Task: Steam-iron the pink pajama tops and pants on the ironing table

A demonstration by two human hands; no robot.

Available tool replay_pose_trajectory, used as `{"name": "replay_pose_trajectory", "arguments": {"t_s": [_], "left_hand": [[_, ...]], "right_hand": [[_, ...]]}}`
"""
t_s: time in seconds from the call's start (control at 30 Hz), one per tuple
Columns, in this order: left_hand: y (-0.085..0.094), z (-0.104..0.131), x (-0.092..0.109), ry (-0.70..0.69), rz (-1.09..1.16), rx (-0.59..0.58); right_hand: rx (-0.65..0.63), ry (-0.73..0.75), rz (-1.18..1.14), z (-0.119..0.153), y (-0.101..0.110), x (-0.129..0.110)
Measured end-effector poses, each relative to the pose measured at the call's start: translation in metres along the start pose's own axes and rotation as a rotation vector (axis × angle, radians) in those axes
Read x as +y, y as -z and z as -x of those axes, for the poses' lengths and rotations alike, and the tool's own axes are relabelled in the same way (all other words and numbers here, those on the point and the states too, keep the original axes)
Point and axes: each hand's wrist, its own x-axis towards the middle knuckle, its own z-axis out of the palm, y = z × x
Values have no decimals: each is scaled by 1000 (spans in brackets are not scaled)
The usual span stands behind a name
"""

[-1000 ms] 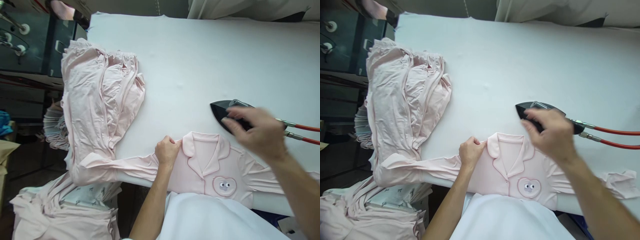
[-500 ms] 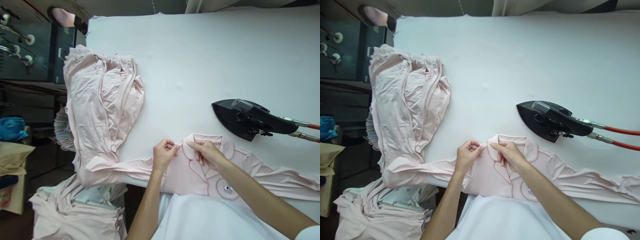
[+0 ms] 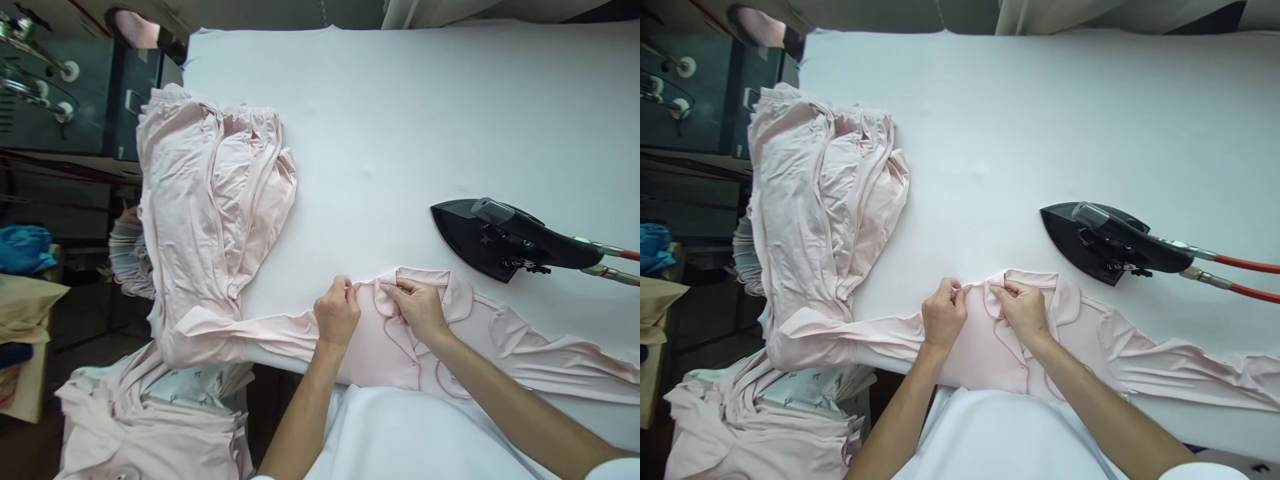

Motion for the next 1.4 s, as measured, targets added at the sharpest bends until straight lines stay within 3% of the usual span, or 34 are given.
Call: {"name": "replay_pose_trajectory", "arguments": {"t_s": [0.1,0.23,0.4,0.5,0.53,0.6,0.63,0.7,0.73,0.77,0.8,0.93,1.0,1.07,1.13,1.27,1.4], "left_hand": [[1,-2,-1,-6,149,-61],[3,-9,-2,152,262,-98],[2,-14,9,270,79,-51],[1,-17,22,320,-134,-56],[1,-18,27,335,-212,-61],[0,-20,34,354,-324,-71],[0,-21,37,354,-353,-71],[-2,-22,41,343,-381,-60],[-2,-22,41,341,-393,-53],[-3,-22,41,342,-406,-49],[-3,-23,41,345,-419,-51],[-5,-23,37,349,-445,-55],[-7,-22,34,332,-441,-44],[-9,-21,31,303,-422,-39],[-10,-21,28,277,-384,-34],[-6,-21,17,248,-221,-26],[9,-20,-3,315,201,-5]], "right_hand": [[-25,-36,-36,-2,-1,-4],[-29,-42,-72,-3,5,-1],[-26,8,-78,-3,4,12],[-30,22,35,3,4,9],[-41,89,125,6,9,3],[-8,371,370,11,30,-19],[72,566,513,12,45,-34],[370,901,783,4,84,-68],[503,974,892,-4,104,-84],[555,981,978,-14,124,-98],[509,936,1036,-27,143,-107],[-47,521,1094,-68,193,-112],[-110,391,1129,-70,201,-107],[-113,429,1184,-56,195,-107],[-232,565,1279,-33,176,-112],[-578,788,1497,7,108,-114],[-590,812,1633,16,36,-98]]}}
